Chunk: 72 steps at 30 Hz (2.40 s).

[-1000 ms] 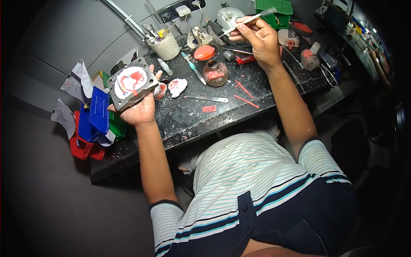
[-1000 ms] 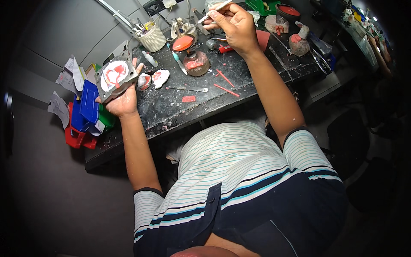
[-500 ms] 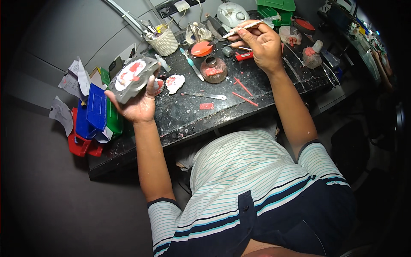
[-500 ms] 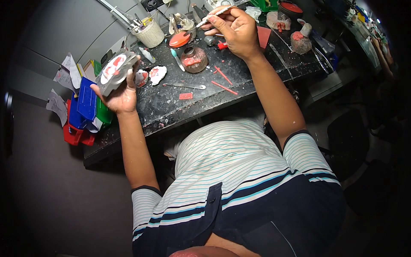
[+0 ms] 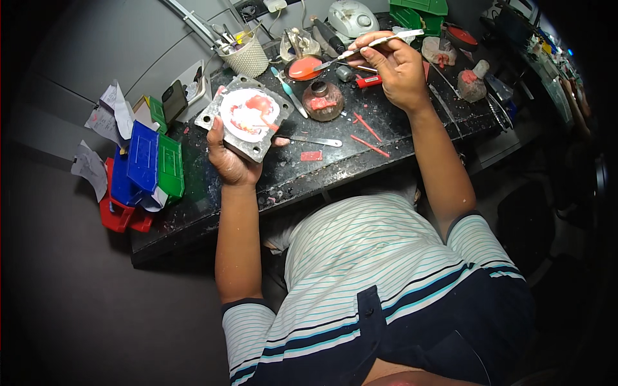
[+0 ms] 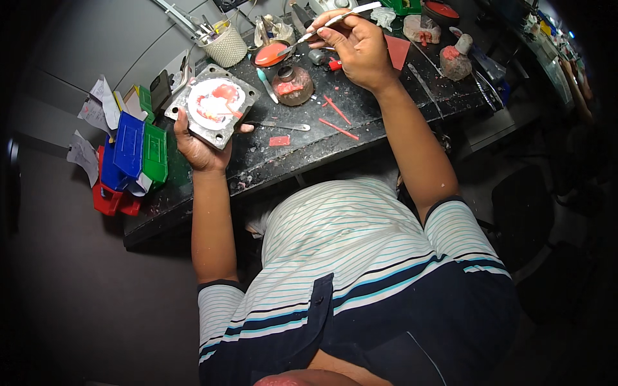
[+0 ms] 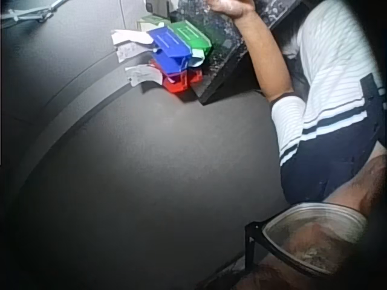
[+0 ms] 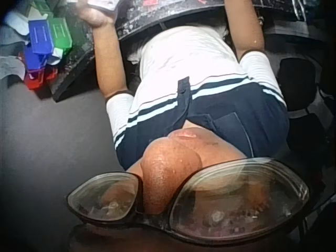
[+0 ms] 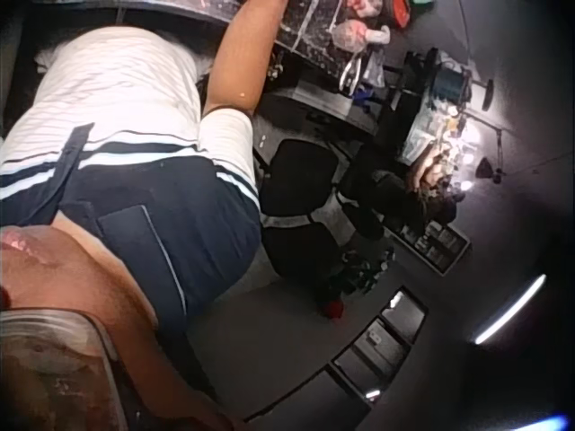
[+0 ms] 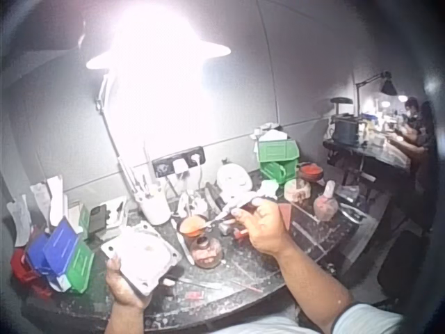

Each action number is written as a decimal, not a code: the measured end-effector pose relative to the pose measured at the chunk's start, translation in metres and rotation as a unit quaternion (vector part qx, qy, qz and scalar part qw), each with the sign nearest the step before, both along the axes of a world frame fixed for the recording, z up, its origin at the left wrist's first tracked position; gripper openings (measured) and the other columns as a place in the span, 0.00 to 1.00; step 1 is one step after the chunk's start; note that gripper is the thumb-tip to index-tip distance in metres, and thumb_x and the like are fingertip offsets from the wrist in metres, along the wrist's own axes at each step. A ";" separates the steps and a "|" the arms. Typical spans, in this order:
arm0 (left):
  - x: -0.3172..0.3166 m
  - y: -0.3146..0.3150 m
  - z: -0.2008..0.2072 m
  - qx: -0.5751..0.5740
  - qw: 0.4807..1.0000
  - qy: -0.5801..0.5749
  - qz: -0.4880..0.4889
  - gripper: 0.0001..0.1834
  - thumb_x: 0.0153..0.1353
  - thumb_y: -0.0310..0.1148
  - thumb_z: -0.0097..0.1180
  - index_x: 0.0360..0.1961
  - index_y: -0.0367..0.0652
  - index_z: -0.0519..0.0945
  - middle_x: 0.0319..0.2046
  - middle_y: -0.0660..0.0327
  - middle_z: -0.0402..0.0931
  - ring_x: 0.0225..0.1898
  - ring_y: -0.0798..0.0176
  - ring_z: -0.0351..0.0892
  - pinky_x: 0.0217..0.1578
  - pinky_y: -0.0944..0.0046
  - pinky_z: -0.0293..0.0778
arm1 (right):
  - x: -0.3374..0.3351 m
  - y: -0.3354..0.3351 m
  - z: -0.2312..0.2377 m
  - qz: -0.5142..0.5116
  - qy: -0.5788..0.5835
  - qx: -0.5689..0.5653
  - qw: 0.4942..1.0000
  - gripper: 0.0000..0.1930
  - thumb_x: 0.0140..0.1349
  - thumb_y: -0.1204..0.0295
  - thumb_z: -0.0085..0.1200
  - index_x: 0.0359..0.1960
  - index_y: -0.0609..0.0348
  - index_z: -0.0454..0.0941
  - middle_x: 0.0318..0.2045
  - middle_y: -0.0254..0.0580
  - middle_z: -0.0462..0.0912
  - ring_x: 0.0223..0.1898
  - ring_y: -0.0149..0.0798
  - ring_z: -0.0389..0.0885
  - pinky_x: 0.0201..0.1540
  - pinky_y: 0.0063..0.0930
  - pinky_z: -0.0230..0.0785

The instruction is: The person shapes a pink wax-like material on a dental cast using a metal spatula and their fingers. They repeatedly apply, smooth, and trim the material on the cast held in the left hand while using tools from the workbench.

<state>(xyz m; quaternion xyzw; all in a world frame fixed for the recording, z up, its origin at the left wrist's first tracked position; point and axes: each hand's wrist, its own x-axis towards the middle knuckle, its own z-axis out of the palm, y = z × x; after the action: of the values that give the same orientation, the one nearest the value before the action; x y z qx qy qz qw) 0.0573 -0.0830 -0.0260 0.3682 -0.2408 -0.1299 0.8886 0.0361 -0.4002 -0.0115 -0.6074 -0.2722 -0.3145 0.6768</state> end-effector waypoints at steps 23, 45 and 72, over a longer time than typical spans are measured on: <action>-0.013 -0.005 0.007 0.003 1.000 0.004 -0.024 0.44 0.69 0.59 0.52 0.72 0.31 0.64 0.66 0.46 0.72 0.66 0.44 0.73 0.67 0.43 0.69 | -0.013 -0.003 -0.005 -0.038 -0.006 -0.040 0.998 0.07 0.76 0.78 0.52 0.50 0.67 0.77 0.46 0.47 0.85 0.46 0.36 0.86 0.50 0.30 0.82; -0.007 -0.005 0.000 -0.088 0.984 0.090 -0.122 0.43 0.72 0.57 0.47 0.73 0.31 0.60 0.63 0.40 0.73 0.56 0.36 0.81 0.30 0.33 0.88 | -0.020 0.028 0.000 0.076 -0.018 -0.060 0.995 0.06 0.75 0.80 0.51 0.49 0.68 0.77 0.45 0.51 0.84 0.45 0.37 0.86 0.43 0.28 0.83; -0.013 -0.010 0.005 0.008 0.994 0.050 -0.099 0.43 0.71 0.55 0.49 0.75 0.36 0.54 0.59 0.38 0.73 0.50 0.39 0.86 0.24 0.42 0.91 | -0.029 0.058 -0.002 0.122 0.032 -0.072 0.989 0.06 0.73 0.82 0.53 0.48 0.66 0.78 0.44 0.39 0.84 0.44 0.27 0.84 0.45 0.20 0.79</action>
<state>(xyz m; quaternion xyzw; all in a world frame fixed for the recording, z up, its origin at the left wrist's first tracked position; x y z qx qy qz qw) 0.0442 -0.0932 -0.0209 0.3423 -0.2308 -0.2374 0.8793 0.0066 -0.3424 -0.0131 -0.6266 -0.3443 -0.1895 0.6730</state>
